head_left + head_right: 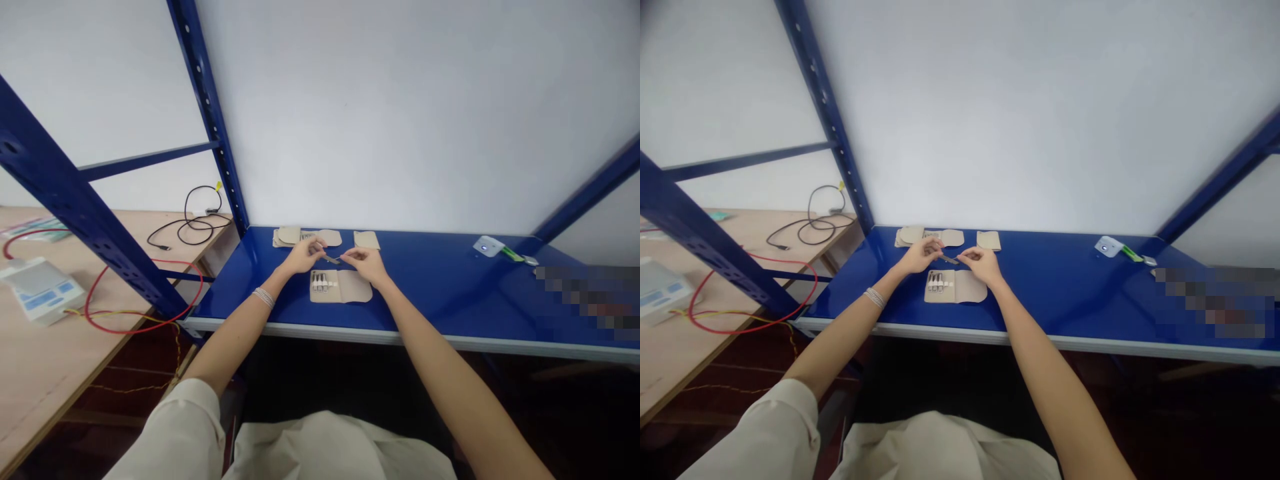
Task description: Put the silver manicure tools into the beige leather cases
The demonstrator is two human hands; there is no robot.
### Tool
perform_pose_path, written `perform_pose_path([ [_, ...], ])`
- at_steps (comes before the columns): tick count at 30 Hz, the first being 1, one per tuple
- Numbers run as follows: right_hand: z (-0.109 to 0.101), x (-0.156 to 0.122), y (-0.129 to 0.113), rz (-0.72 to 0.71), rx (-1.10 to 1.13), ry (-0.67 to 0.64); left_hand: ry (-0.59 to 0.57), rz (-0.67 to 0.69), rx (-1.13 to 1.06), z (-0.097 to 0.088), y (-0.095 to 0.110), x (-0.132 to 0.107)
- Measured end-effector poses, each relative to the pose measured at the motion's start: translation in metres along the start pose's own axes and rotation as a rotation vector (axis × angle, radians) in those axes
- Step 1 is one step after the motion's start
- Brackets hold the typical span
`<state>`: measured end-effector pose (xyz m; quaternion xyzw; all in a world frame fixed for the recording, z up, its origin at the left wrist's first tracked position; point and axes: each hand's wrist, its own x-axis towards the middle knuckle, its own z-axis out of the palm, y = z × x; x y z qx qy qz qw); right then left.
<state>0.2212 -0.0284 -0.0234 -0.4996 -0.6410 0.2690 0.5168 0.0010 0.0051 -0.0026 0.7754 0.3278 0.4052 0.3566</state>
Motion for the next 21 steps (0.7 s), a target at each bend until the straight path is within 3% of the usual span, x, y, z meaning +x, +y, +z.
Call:
perform_pose_path([
  [21, -0.0025, -0.0021, -0.0055, 0.021, -0.075, 0.022, 0.101, -0.006, -0.062, -0.0009, 0.0001, 0.0031],
])
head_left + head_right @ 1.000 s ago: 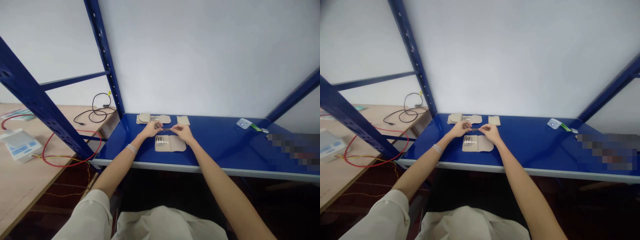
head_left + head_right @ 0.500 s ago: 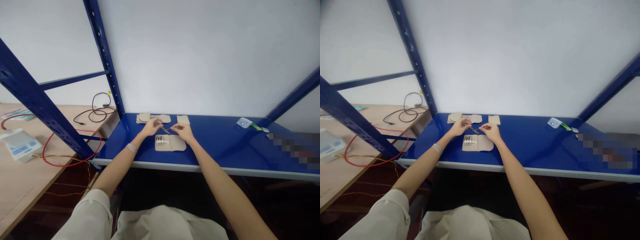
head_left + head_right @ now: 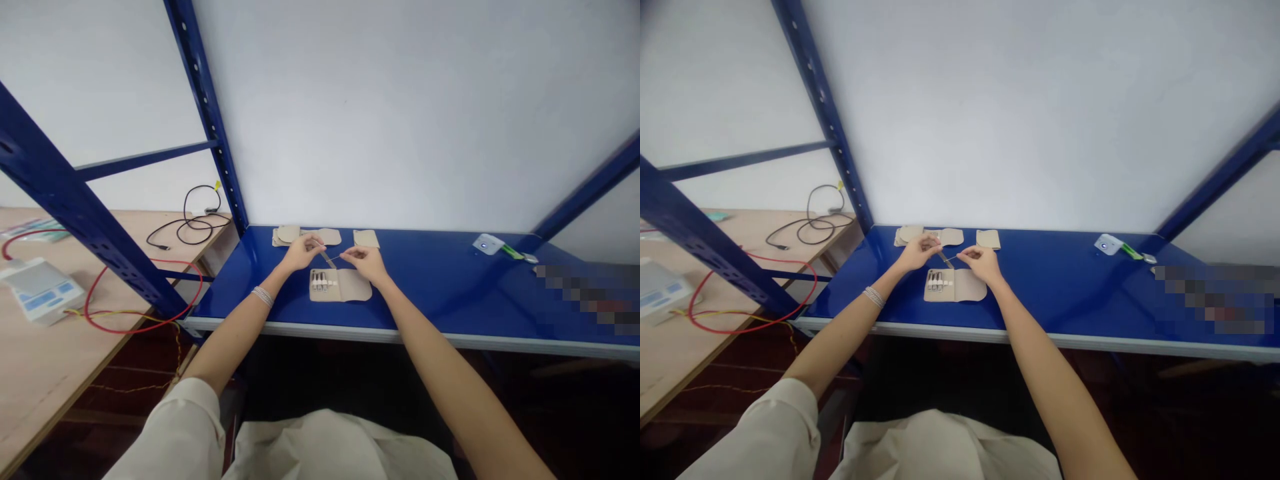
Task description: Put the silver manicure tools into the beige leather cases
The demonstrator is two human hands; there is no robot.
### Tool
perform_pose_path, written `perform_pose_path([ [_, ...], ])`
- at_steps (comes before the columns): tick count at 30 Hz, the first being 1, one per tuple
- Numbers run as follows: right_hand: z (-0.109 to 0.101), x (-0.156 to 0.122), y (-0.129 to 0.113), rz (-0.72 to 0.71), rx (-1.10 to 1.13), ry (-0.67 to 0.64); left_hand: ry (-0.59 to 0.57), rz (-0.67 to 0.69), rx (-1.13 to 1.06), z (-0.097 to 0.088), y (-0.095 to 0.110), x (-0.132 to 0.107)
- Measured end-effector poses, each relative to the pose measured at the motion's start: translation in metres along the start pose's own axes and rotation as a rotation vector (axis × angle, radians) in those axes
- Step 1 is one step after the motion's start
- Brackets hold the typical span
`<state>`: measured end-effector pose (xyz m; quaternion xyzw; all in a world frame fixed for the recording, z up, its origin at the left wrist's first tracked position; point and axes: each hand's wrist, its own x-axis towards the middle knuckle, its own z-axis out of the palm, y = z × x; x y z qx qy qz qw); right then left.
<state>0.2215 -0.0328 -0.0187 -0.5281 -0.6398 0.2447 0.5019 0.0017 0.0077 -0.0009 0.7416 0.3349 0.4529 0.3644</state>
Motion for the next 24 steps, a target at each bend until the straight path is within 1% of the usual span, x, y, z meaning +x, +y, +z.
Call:
perform_pose_path([
  [7, -0.0013, -0.0010, -0.0018, 0.026, -0.034, 0.002, 0.005, -0.007, 0.007, 0.0012, 0.0012, 0.0003],
  [13, 0.0000, -0.0013, -0.0007, 0.017, 0.001, 0.017, -0.003, -0.008, 0.066, 0.0002, 0.0034, -0.0003],
  [18, 0.0006, -0.0016, -0.0021, -0.004, 0.031, 0.023, -0.032, -0.024, 0.090, -0.0001, 0.0054, -0.0017],
  [24, 0.0008, -0.0008, -0.0021, -0.021, 0.033, 0.036, -0.092, -0.083, 0.060, 0.0021, 0.0090, -0.0043],
])
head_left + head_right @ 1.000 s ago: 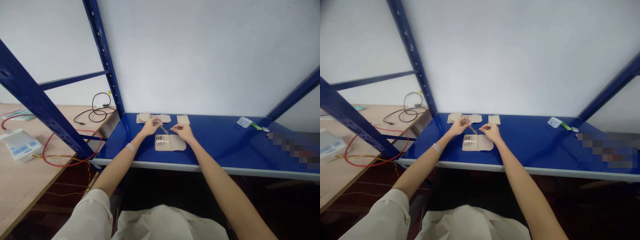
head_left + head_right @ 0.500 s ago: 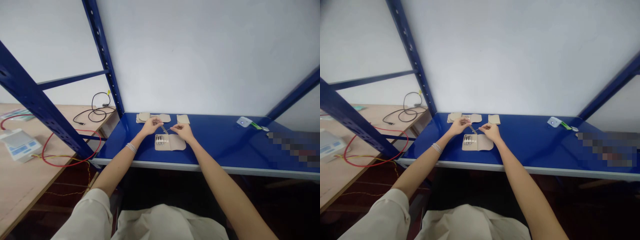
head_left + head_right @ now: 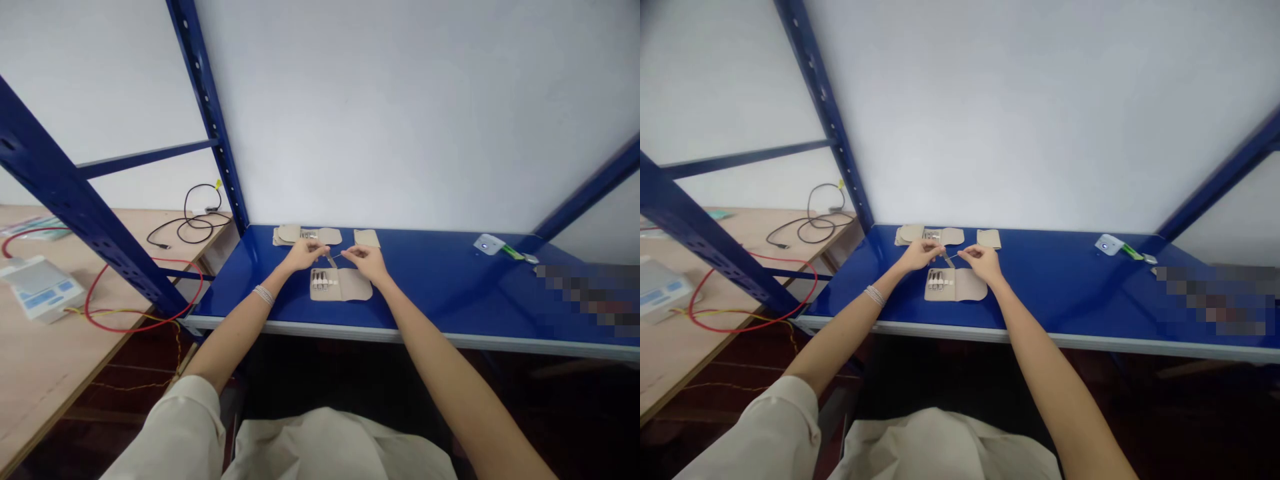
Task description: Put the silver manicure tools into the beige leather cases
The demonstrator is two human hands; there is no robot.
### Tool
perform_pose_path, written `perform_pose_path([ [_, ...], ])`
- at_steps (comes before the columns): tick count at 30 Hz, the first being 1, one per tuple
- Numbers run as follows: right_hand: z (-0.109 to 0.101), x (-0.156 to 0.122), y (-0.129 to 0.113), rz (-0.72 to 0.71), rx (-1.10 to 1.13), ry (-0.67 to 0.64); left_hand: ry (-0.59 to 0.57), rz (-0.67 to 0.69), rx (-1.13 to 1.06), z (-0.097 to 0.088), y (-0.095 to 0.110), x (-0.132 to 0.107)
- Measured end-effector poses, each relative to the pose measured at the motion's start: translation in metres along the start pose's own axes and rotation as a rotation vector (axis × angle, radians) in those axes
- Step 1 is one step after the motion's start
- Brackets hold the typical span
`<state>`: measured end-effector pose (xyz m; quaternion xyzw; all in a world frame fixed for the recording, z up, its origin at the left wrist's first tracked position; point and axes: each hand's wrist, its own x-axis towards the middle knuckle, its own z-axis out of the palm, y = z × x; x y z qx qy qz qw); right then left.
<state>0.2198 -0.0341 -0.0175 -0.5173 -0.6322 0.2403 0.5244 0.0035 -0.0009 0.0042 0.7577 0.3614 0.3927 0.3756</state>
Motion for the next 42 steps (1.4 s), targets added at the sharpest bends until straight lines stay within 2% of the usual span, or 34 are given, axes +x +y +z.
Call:
perform_pose_path([
  [7, 0.000, 0.001, 0.001, -0.014, -0.005, 0.016, -0.048, -0.022, -0.036, 0.001, 0.005, -0.002],
  [15, 0.000, 0.002, 0.003, -0.010, -0.007, 0.055, -0.009, -0.033, -0.057, 0.001, 0.001, -0.001],
  [26, 0.000, 0.000, 0.000, 0.016, -0.009, -0.012, 0.009, -0.054, -0.086, -0.003, 0.008, -0.003],
  [37, -0.001, -0.001, -0.001, 0.054, -0.099, -0.127, -0.154, -0.097, 0.009, -0.003, 0.002, -0.003],
  [42, -0.002, -0.002, -0.003, 0.061, -0.161, -0.134, -0.152, -0.065, 0.080, 0.000, -0.006, -0.001],
])
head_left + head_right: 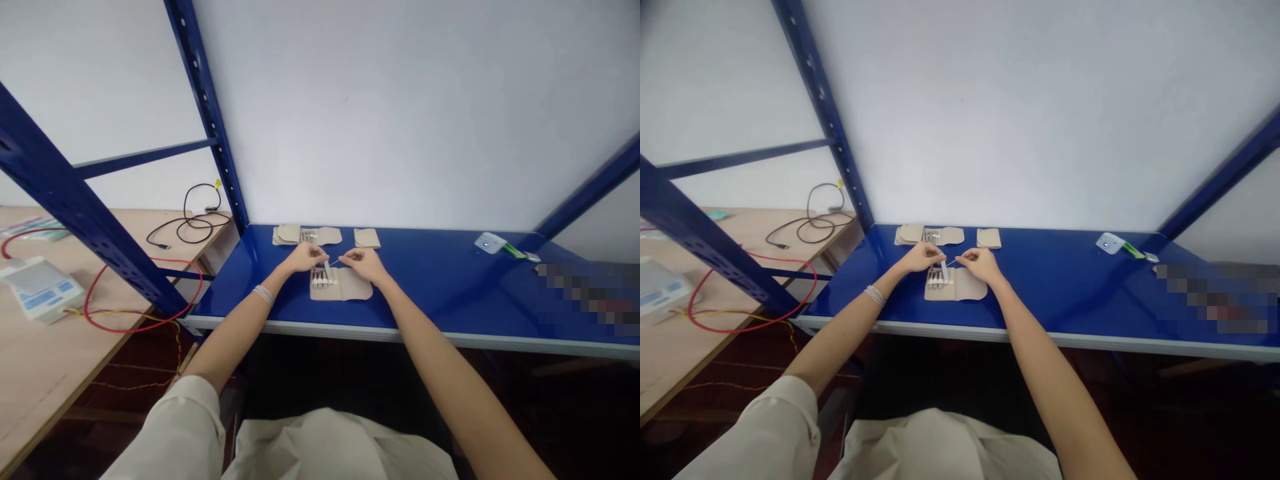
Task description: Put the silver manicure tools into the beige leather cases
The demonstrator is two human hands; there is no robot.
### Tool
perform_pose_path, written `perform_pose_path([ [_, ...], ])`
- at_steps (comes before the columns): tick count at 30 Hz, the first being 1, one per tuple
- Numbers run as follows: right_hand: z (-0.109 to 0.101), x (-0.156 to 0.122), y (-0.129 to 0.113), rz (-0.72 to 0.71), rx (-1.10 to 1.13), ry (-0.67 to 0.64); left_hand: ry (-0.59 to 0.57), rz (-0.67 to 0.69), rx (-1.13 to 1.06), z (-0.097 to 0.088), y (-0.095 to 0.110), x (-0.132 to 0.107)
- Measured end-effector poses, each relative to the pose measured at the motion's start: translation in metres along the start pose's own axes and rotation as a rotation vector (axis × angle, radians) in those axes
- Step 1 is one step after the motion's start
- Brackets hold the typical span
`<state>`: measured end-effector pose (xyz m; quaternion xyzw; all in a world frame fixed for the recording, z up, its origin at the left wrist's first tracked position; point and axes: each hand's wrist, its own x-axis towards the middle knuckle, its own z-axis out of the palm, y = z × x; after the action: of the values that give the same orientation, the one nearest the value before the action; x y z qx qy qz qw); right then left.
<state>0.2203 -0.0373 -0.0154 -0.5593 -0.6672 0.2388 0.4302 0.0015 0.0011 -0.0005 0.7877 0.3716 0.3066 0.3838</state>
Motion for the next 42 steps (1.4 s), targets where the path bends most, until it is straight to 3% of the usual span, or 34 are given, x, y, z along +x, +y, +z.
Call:
perform_pose_path([
  [15, -0.0003, -0.0010, -0.0013, 0.011, -0.021, 0.079, -0.025, 0.005, 0.109, 0.0002, 0.0010, 0.0018],
  [42, -0.0027, -0.0022, -0.0033, 0.075, -0.034, -0.058, -0.005, -0.009, 0.085, 0.0009, 0.0041, 0.0004],
])
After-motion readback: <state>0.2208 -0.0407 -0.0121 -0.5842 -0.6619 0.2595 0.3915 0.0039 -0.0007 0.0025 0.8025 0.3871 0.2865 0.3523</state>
